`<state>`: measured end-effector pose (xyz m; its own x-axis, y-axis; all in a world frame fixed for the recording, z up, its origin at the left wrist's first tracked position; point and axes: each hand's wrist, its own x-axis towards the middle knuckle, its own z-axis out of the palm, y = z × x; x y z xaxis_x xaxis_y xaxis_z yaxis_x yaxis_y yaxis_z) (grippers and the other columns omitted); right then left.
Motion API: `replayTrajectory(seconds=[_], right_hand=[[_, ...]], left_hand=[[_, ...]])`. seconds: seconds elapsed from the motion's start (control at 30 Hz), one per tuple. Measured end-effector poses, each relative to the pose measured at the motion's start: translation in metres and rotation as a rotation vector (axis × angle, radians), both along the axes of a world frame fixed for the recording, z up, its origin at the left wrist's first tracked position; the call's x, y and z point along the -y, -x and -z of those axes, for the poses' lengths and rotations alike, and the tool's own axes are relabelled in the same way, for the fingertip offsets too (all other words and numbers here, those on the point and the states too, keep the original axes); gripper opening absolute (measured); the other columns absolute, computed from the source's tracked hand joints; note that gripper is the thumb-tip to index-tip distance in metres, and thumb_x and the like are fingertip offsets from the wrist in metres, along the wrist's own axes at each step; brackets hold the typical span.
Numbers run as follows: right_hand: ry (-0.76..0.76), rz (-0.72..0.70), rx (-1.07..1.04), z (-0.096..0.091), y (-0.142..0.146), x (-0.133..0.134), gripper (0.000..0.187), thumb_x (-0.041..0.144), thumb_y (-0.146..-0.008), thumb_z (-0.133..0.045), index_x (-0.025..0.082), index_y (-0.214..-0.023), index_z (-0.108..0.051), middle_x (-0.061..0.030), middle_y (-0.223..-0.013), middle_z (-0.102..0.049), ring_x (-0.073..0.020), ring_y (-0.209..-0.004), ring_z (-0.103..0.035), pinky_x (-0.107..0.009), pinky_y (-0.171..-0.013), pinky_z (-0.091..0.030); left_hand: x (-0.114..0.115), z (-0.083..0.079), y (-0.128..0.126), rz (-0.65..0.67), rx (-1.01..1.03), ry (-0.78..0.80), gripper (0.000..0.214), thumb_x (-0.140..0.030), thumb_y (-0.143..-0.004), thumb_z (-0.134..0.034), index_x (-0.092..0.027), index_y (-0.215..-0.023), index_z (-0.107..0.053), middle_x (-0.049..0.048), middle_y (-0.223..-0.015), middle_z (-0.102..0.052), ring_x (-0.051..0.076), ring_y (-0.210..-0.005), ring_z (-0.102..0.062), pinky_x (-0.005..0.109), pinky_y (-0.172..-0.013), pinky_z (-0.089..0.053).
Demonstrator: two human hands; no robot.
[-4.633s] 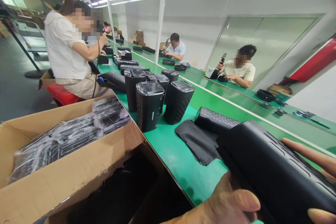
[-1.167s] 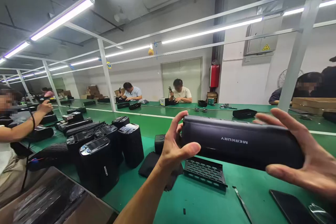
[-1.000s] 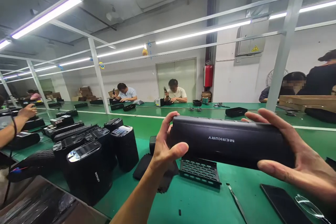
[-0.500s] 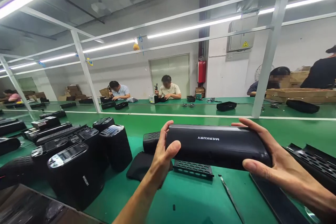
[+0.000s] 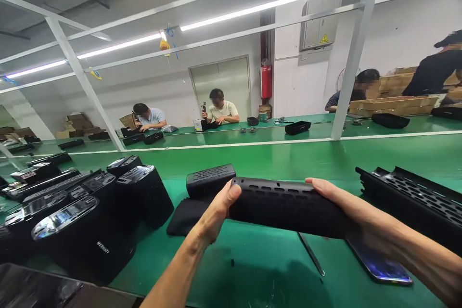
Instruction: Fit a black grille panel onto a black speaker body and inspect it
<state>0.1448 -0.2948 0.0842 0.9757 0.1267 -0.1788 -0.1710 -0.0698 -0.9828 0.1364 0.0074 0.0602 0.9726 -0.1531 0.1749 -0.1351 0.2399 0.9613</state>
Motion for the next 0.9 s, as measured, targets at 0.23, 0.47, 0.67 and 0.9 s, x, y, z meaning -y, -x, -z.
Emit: replayTrajectory(seconds=[0.23, 0.47, 0.67, 0.9], right_hand=[[-0.021, -0.027, 0.077, 0.037, 0.014, 0.015, 0.098, 0.077, -0.073, -0.088, 0.047, -0.154, -0.043, -0.002, -0.135, -0.064, -0.023, -0.094, -0.064, -0.028, -0.062, -0.052], [-0.016, -0.045, 0.004, 0.051, 0.025, 0.024, 0.102, 0.08, -0.078, -0.081, 0.037, -0.156, -0.031, -0.0061, -0.122, -0.068, -0.0215, -0.075, -0.066, -0.03, -0.054, -0.05], [-0.158, 0.142, 0.062, 0.049, -0.048, 0.012, 0.087, 0.071, -0.075, -0.088, 0.03, -0.142, -0.051, -0.0044, -0.107, -0.067, -0.0176, -0.068, -0.058, -0.025, -0.042, -0.042], [-0.114, 0.617, -0.104, 0.03, -0.241, 0.0, 0.045, 0.048, -0.109, -0.066, 0.019, -0.143, -0.058, -0.0102, -0.125, -0.064, -0.0198, -0.093, -0.067, -0.034, -0.074, -0.063]], left_hand=[[0.013, 0.019, -0.006, -0.081, 0.055, -0.045, 0.062, -0.062, -0.094, -0.073, -0.011, -0.13, -0.073, 0.0176, -0.132, -0.077, 0.042, -0.131, -0.065, 0.056, -0.117, -0.047], [0.007, 0.048, -0.019, 0.021, -0.06, -0.026, 0.102, -0.066, -0.08, -0.086, -0.024, -0.164, -0.045, 0.0126, -0.155, -0.064, 0.043, -0.151, -0.051, 0.057, -0.132, -0.031], [0.02, 0.035, -0.053, -0.307, 0.062, -0.254, 0.098, -0.074, -0.089, -0.072, -0.033, -0.17, -0.034, 0.0109, -0.167, -0.049, 0.039, -0.141, -0.057, 0.051, -0.116, -0.048], [0.036, 0.099, -0.052, -0.793, 0.627, -0.724, 0.042, -0.027, -0.097, -0.073, -0.023, -0.138, -0.063, 0.0121, -0.129, -0.07, 0.026, -0.107, -0.069, 0.039, -0.091, -0.058]])
